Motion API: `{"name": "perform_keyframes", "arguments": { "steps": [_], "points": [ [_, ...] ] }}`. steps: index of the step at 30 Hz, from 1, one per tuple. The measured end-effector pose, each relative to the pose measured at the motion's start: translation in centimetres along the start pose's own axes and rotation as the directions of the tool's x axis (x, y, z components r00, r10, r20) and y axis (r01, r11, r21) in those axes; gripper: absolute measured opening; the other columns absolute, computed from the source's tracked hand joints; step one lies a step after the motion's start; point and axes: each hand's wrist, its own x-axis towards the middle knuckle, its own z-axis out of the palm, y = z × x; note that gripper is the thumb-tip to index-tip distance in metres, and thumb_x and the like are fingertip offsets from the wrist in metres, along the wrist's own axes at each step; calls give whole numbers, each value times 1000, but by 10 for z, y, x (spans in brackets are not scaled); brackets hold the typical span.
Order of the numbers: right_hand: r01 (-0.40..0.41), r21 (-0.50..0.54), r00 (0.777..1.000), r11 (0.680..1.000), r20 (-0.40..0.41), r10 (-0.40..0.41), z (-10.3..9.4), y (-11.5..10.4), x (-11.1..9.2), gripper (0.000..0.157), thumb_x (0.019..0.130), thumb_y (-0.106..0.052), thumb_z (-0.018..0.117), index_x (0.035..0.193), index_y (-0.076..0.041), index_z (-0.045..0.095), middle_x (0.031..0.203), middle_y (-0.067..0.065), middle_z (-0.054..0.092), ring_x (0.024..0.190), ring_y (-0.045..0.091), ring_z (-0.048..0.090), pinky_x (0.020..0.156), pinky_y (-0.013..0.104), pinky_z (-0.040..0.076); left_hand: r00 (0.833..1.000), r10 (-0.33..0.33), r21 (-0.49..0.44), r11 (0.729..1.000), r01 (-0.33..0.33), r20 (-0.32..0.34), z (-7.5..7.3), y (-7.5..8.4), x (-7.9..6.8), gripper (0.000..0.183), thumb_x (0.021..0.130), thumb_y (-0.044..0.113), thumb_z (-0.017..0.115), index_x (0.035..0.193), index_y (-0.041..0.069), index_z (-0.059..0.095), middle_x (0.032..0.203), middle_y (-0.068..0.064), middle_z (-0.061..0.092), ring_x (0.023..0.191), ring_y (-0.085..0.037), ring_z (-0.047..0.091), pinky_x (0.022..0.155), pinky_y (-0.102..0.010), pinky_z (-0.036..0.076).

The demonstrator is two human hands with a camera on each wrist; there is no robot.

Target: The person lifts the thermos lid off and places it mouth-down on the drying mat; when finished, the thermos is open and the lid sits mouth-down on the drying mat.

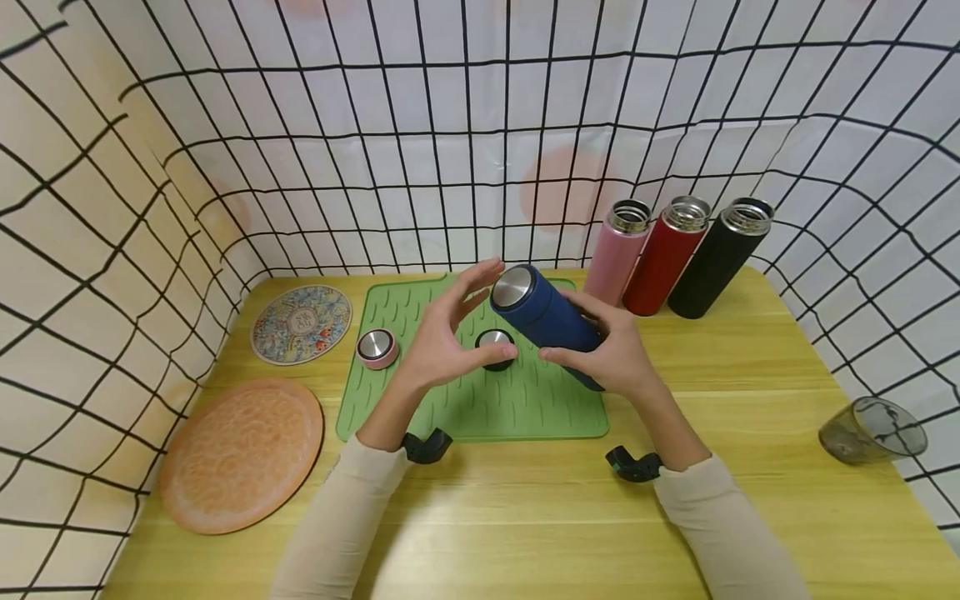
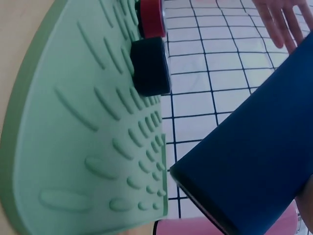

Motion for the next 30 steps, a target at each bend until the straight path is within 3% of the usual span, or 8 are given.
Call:
{"name": "perform_keyframes", "arguments": {
  "steps": [5, 8, 16, 21, 25, 30],
  "points": [
    [35, -33, 998, 999, 60, -33, 6, -5, 0, 76, 78, -23, 92, 146, -25, 59, 135, 7, 68, 114, 28, 64, 94, 50, 55, 999, 13, -32, 999, -12, 40, 1, 0, -1, 104, 78, 57, 84, 160, 14, 37, 162, -3, 43, 150, -24, 39, 119, -46, 41],
    [55, -55, 995, 997, 92, -50, 8, -6, -1, 78, 75, -23, 94, 145, -26, 60, 133, 4, 69, 111, 25, 63, 92, 47, 54, 997, 35, -53, 998, -31, 70, 2, -1, -2, 99, 83, 54, 82, 160, 13, 36, 162, -4, 42, 149, -28, 40, 116, -44, 45],
    [46, -8, 983, 999, 176, -44, 9, -8, -3, 80, 76, -20, 94, 147, -32, 58, 137, 3, 65, 114, 26, 59, 92, 48, 53, 984, 107, -185, 979, -80, 140, 1, -1, -4, 88, 94, 39, 76, 160, 1, 30, 157, -22, 43, 147, -34, 41, 114, -40, 47],
    [38, 18, 976, 999, 212, -41, 6, -12, -5, 80, 78, -20, 92, 148, -30, 57, 138, 5, 64, 117, 28, 59, 93, 50, 54, 980, 142, -255, 961, -103, 138, -1, -2, -6, 87, 96, 29, 75, 156, -11, 25, 154, -28, 43, 147, -35, 42, 117, -38, 43],
    [54, 12, 966, 998, 251, -55, 4, -14, -5, 80, 79, -20, 91, 151, -27, 54, 139, 6, 64, 117, 28, 61, 95, 51, 54, 981, 140, -272, 957, -100, 132, -2, -3, -6, 88, 95, 27, 76, 154, -14, 25, 152, -32, 44, 145, -32, 45, 114, -35, 46],
    [69, -19, 958, 997, 280, -61, 2, -13, -4, 79, 83, -21, 88, 153, -23, 52, 140, 7, 64, 117, 27, 62, 96, 48, 55, 985, 122, -245, 965, -89, 122, 1, -3, -6, 75, 95, 20, 76, 154, -5, 35, 150, -26, 48, 142, -31, 49, 111, -35, 48]
  ]
}}
